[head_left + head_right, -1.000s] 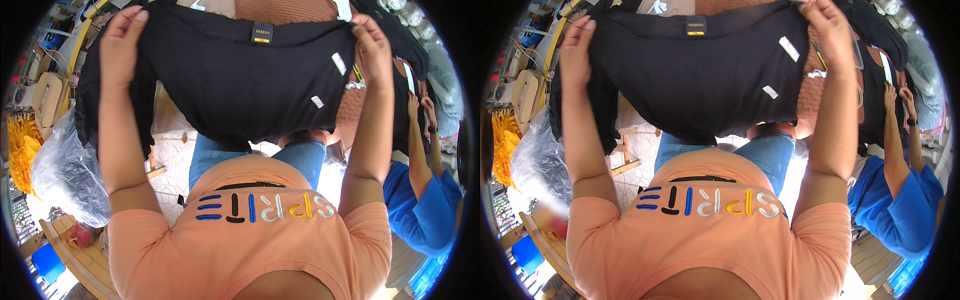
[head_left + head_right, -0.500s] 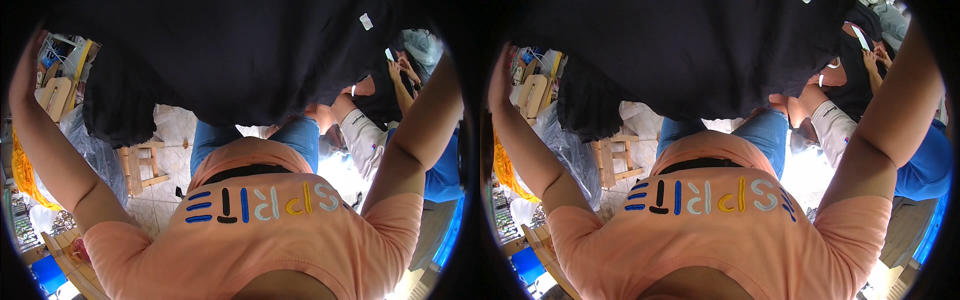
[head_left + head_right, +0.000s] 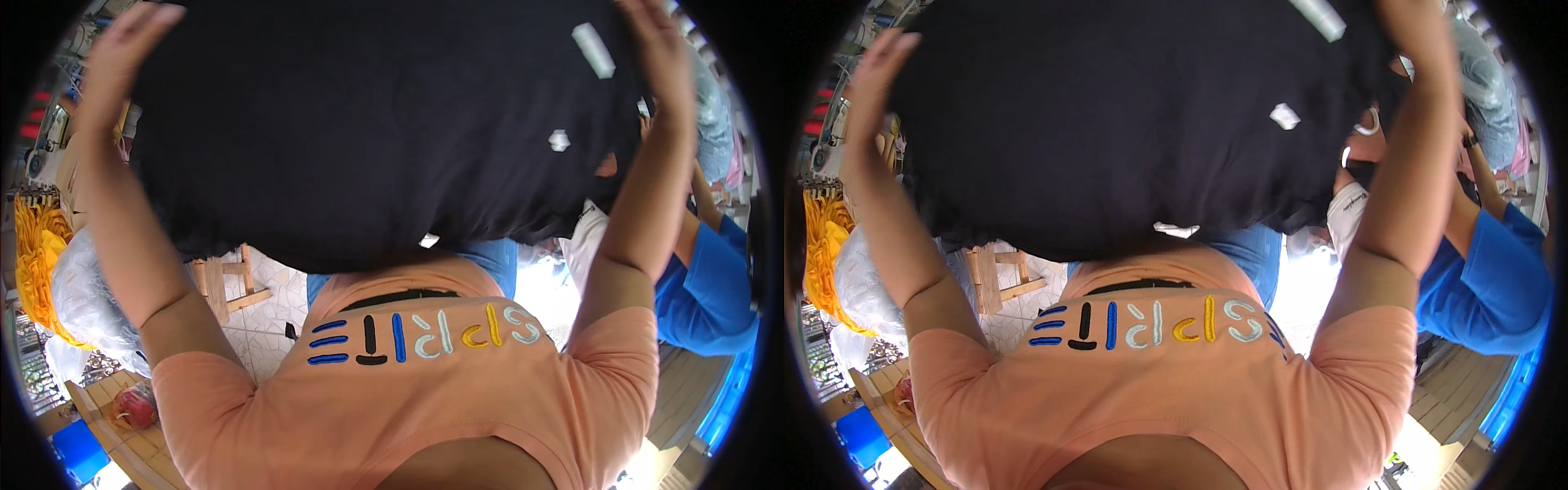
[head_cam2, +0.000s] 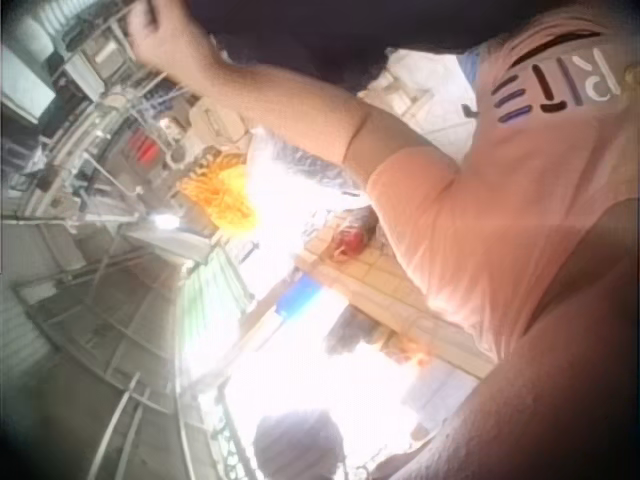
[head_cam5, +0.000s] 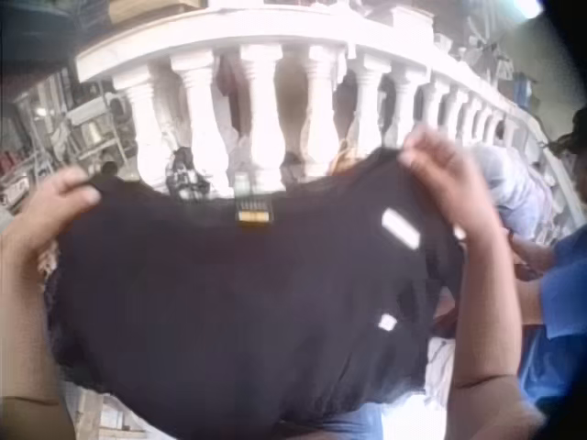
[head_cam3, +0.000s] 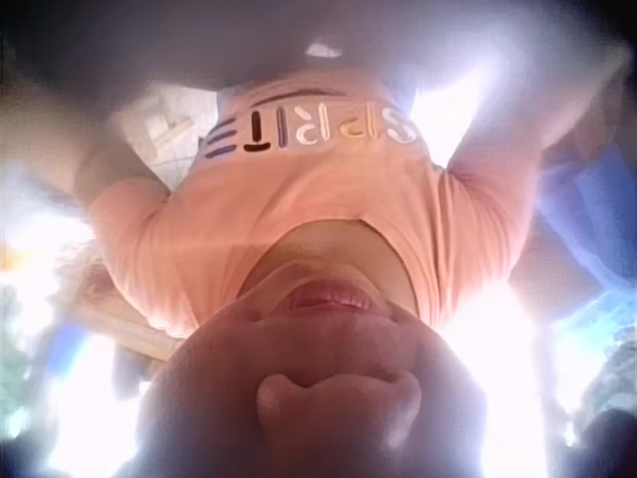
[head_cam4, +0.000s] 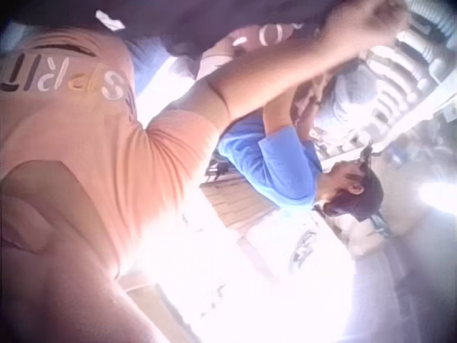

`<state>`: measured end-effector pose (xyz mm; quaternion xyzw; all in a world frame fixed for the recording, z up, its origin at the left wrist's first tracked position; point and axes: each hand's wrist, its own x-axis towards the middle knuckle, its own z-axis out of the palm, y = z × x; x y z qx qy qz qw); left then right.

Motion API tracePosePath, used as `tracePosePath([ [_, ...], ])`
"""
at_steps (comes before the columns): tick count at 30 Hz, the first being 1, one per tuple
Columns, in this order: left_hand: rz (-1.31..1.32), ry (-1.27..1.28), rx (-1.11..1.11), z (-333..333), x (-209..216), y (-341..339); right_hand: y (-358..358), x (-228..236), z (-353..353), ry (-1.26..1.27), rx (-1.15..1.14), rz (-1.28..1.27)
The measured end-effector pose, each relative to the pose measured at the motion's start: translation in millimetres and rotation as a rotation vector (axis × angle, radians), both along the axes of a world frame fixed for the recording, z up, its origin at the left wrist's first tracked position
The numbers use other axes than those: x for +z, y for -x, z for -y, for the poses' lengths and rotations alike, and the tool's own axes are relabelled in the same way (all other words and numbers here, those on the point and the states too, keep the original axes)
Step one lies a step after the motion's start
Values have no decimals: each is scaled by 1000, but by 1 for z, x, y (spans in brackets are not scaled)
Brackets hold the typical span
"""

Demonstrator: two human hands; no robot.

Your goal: The person applies small white adhesive tags to the neck area of black t-shirts using a paper template for positioning and then folds the shirts.

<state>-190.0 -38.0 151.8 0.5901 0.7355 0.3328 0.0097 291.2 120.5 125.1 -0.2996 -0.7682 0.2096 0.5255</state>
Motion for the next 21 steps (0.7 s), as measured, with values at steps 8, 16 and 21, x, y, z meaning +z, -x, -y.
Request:
tracePosePath([
  [8, 219, 74, -80, -114, -215, 4, 89, -221, -106, 58, -462, 609],
  [16, 241, 254, 273, -59, -224, -4, 95, -258, -100, 250, -490, 493],
  [21, 360, 492, 310, -54, -222, -33, 94, -262, -102, 278, -476, 474],
])
